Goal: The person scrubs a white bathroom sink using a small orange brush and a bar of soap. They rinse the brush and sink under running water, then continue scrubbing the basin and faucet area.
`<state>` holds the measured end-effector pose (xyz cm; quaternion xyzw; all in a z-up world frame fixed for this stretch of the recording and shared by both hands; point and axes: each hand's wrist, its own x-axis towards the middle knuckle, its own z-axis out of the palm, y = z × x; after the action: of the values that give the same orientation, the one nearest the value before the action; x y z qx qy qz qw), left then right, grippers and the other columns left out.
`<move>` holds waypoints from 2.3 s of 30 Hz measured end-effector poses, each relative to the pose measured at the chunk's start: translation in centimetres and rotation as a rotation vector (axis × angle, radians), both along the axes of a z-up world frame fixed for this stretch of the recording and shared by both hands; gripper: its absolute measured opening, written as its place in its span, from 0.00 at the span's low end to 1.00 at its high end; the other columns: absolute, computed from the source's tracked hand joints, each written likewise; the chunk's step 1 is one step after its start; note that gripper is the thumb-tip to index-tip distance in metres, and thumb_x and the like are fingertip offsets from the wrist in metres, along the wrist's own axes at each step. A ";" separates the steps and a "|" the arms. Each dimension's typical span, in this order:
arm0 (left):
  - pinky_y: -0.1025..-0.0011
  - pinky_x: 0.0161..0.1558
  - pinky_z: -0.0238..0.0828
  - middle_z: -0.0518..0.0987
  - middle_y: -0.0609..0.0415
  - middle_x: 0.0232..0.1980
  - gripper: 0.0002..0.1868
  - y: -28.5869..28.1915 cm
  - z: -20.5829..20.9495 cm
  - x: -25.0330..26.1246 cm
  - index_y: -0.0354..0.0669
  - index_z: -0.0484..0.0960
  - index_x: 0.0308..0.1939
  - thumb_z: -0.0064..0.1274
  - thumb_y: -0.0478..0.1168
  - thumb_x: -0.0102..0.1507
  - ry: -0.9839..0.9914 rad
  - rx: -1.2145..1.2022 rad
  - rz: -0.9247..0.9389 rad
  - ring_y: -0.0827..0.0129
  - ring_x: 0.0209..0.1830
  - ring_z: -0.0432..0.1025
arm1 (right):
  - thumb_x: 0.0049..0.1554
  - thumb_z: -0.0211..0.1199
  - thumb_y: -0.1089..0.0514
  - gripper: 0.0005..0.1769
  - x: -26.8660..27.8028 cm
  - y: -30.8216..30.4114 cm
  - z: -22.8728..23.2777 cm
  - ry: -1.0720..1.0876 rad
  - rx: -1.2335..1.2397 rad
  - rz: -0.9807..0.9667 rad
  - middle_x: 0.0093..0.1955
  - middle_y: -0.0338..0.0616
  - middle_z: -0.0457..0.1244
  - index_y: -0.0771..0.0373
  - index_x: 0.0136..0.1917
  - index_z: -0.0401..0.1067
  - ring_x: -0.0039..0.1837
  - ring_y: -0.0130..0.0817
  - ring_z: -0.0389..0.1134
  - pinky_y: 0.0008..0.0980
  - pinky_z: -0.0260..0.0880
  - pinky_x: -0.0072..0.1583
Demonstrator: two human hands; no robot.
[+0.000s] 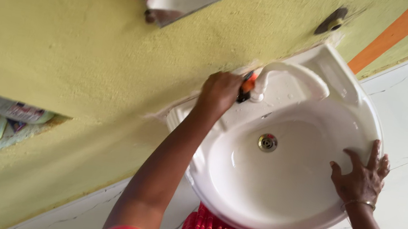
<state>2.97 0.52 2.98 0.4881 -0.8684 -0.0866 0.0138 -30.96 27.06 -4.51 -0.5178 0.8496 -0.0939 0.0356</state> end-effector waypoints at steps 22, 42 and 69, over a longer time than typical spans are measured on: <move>0.51 0.49 0.75 0.83 0.41 0.39 0.13 1.6 4.4 -1.5 0.44 0.82 0.45 0.41 0.36 0.65 0.151 0.010 0.099 0.48 0.43 0.78 | 0.51 0.71 0.41 0.15 -0.3 -0.3 -0.5 -0.088 0.024 -0.096 0.92 0.42 0.39 0.45 0.50 0.82 0.83 0.69 0.42 0.59 0.54 0.75; 0.54 0.47 0.76 0.82 0.41 0.39 0.13 2.9 2.2 0.4 0.40 0.81 0.45 0.39 0.33 0.67 0.093 -0.045 0.042 0.50 0.40 0.79 | 0.50 0.72 0.45 0.10 0.0 -0.4 0.1 -0.112 -0.022 -0.115 0.92 0.40 0.41 0.45 0.46 0.83 0.78 0.65 0.49 0.53 0.60 0.73; 0.50 0.42 0.76 0.83 0.40 0.42 0.18 9.1 6.1 -3.3 0.43 0.76 0.62 0.42 0.37 0.69 0.380 -0.057 0.401 0.45 0.41 0.79 | 0.53 0.69 0.49 0.09 -0.2 -0.7 -0.1 -0.130 -0.013 -0.136 0.91 0.43 0.39 0.47 0.48 0.84 0.74 0.63 0.52 0.52 0.62 0.70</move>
<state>-0.36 9.60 9.09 0.6246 -0.7384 -0.1474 0.2070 -31.21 26.36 -4.62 -0.4518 0.8781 -0.1349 0.0810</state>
